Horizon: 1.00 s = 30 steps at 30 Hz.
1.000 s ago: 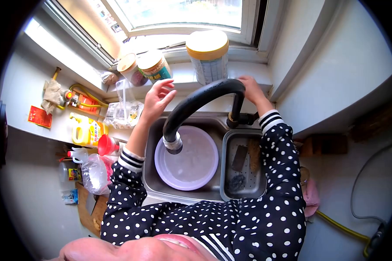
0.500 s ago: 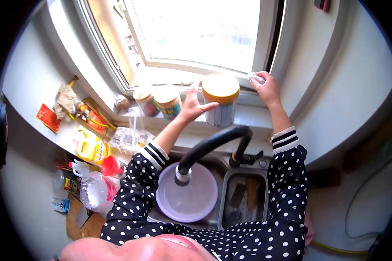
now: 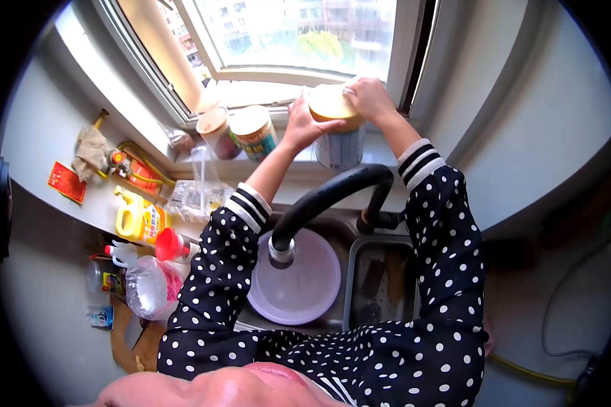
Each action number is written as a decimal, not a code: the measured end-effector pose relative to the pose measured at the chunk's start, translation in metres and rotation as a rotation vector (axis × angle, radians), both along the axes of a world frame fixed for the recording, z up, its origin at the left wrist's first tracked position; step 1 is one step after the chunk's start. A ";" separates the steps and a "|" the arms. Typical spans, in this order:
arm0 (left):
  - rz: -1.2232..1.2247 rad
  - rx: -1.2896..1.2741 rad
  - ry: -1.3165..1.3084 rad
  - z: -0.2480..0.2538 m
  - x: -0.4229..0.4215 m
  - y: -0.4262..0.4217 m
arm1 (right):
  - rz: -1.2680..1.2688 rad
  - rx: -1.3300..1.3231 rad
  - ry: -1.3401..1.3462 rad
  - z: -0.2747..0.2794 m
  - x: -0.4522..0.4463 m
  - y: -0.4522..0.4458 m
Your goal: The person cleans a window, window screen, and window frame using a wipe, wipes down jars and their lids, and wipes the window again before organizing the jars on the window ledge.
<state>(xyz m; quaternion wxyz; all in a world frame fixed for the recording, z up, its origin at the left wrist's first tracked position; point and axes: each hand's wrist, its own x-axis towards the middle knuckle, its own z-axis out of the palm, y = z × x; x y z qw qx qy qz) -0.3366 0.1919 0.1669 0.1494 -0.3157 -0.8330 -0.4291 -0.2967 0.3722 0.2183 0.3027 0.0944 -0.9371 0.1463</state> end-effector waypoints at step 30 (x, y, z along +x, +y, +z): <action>-0.131 0.015 -0.251 0.014 0.001 -0.004 | 0.031 0.019 -0.251 0.000 -0.015 -0.002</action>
